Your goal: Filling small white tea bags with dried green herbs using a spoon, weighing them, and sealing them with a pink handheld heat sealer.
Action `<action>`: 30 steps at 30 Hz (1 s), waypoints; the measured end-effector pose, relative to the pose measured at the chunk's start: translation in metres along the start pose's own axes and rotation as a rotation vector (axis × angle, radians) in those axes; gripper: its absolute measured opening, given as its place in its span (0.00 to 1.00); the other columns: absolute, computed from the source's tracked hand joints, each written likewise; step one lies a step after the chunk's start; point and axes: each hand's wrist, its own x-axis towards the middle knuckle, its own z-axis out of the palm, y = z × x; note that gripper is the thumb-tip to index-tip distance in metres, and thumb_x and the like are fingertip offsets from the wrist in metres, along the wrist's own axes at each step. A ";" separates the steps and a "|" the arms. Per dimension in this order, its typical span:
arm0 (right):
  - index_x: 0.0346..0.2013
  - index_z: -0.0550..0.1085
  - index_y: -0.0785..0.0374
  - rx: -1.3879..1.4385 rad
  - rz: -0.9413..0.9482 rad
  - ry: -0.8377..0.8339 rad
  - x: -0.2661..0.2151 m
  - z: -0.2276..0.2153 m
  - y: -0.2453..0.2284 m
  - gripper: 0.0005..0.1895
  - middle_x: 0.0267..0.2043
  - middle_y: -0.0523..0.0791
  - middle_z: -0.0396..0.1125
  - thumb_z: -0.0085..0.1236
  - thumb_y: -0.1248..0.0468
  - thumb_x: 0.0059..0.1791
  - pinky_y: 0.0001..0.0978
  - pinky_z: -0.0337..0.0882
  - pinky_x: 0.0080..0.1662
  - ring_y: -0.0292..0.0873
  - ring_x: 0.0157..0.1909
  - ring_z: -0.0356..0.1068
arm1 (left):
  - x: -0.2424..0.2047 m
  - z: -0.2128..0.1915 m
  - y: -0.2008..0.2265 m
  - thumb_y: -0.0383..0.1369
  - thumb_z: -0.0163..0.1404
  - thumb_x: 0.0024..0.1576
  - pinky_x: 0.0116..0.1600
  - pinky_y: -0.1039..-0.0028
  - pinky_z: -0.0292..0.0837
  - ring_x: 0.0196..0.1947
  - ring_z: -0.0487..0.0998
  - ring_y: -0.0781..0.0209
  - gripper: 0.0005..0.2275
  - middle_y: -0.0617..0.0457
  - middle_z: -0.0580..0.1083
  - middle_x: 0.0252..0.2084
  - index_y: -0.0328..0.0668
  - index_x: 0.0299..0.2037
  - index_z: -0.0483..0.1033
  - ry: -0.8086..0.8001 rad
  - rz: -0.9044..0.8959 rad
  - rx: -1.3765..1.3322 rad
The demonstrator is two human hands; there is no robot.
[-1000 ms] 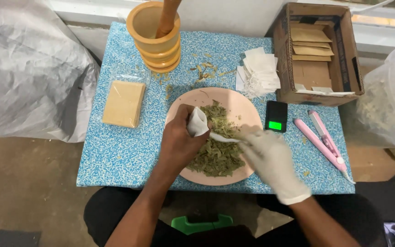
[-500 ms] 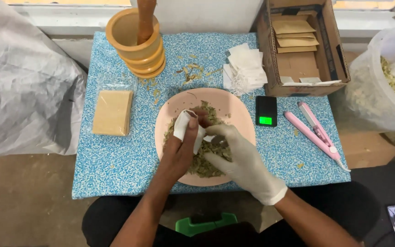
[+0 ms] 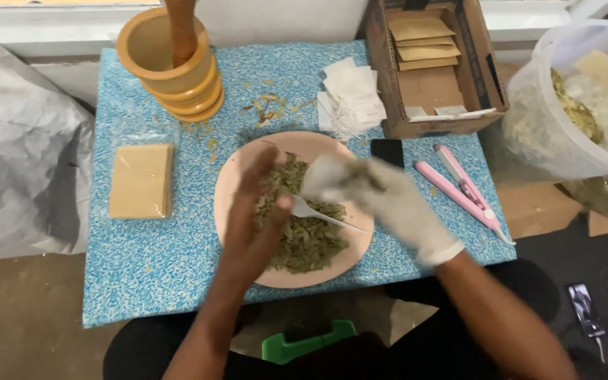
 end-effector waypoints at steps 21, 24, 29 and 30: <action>0.66 0.81 0.42 -0.473 0.134 0.310 0.020 -0.085 0.060 0.19 0.59 0.42 0.79 0.59 0.52 0.61 0.51 0.77 0.60 0.49 0.61 0.78 | 0.002 -0.029 -0.006 0.29 0.49 0.73 0.68 0.39 0.69 0.74 0.67 0.25 0.26 0.30 0.68 0.72 0.35 0.80 0.58 0.221 0.072 0.176; 0.64 0.82 0.50 -0.524 0.018 0.374 0.024 -0.096 0.075 0.15 0.62 0.46 0.79 0.54 0.58 0.64 0.51 0.74 0.63 0.52 0.64 0.76 | 0.002 -0.031 -0.004 0.29 0.49 0.73 0.68 0.39 0.69 0.75 0.67 0.24 0.25 0.30 0.69 0.72 0.35 0.80 0.59 0.224 0.076 0.198; 0.62 0.82 0.57 -0.494 -0.038 0.380 0.005 -0.105 0.055 0.14 0.61 0.50 0.78 0.57 0.59 0.64 0.50 0.74 0.62 0.54 0.64 0.75 | 0.001 -0.036 -0.010 0.29 0.50 0.73 0.67 0.40 0.69 0.74 0.68 0.27 0.24 0.32 0.70 0.71 0.35 0.78 0.62 0.246 0.097 0.202; 0.61 0.82 0.58 -0.440 -0.048 0.381 0.001 -0.104 0.050 0.14 0.60 0.50 0.78 0.56 0.61 0.64 0.49 0.74 0.61 0.52 0.63 0.76 | 0.001 -0.037 -0.010 0.29 0.51 0.73 0.67 0.40 0.69 0.74 0.68 0.27 0.23 0.32 0.70 0.72 0.36 0.78 0.63 0.262 0.103 0.197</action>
